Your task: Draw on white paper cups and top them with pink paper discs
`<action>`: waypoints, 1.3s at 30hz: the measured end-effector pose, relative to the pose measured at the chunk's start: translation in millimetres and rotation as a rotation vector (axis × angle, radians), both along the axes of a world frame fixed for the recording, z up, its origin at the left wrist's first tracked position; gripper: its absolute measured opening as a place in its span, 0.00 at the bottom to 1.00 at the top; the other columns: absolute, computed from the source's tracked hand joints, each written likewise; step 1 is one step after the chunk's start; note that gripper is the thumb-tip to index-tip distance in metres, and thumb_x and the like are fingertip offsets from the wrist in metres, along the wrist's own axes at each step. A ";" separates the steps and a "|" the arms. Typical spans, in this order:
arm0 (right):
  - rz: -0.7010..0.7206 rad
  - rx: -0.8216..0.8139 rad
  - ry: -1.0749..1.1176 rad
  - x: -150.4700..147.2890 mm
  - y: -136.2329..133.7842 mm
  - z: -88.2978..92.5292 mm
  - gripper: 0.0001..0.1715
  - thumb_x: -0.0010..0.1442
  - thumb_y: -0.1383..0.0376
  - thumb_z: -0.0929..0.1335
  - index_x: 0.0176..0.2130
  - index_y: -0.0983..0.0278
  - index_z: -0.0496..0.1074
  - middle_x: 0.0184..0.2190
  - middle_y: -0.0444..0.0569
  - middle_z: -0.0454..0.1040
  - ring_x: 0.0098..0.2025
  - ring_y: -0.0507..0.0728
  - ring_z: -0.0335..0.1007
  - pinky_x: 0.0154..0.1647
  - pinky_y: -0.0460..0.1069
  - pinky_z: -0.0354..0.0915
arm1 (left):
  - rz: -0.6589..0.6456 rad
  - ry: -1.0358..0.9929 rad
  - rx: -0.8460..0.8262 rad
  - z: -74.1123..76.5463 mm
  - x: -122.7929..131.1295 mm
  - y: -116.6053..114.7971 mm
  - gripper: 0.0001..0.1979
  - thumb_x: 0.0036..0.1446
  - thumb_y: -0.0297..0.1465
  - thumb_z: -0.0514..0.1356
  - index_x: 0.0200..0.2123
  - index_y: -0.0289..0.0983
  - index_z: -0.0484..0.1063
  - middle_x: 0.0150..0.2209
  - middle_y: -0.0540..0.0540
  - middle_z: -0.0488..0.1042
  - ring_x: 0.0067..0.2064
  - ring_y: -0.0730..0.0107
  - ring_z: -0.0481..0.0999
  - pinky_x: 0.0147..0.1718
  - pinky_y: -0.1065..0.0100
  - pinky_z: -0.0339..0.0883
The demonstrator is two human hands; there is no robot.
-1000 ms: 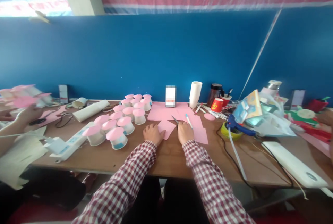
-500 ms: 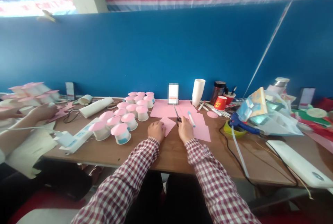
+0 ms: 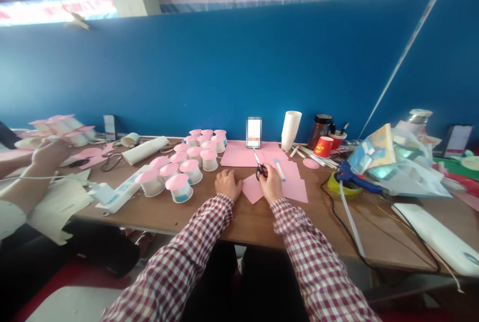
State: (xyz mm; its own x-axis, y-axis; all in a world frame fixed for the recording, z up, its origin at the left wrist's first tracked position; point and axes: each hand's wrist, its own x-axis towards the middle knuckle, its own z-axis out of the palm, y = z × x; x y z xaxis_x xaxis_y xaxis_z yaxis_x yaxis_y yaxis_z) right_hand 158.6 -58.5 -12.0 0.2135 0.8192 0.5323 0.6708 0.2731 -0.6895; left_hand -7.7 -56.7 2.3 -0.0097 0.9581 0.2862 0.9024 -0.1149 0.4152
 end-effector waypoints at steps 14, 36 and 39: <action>-0.008 0.023 -0.037 -1.9 -1.0 -0.6 0.22 0.55 0.67 0.64 0.51 0.69 0.67 0.45 0.60 0.73 0.44 0.61 0.71 0.51 0.57 0.65 | -0.054 0.058 0.001 3.3 0.7 -3.5 0.16 0.57 0.41 0.54 0.40 0.39 0.76 0.44 0.40 0.73 0.48 0.54 0.67 0.45 0.58 0.61; -0.126 -0.056 0.090 -1.8 -4.7 10.7 0.23 0.55 0.68 0.62 0.51 0.70 0.66 0.48 0.60 0.73 0.48 0.61 0.71 0.55 0.57 0.63 | -0.305 -0.100 -0.016 -1.3 -2.7 3.8 0.12 0.49 0.36 0.63 0.38 0.40 0.71 0.37 0.46 0.76 0.41 0.61 0.72 0.42 0.62 0.64; -0.107 -0.049 0.092 -1.9 -5.2 11.1 0.24 0.56 0.69 0.61 0.53 0.68 0.66 0.51 0.58 0.72 0.51 0.60 0.70 0.56 0.56 0.62 | -0.322 -0.363 -0.031 -2.8 -3.7 5.5 0.11 0.48 0.29 0.63 0.38 0.41 0.73 0.35 0.47 0.76 0.40 0.63 0.73 0.43 0.63 0.64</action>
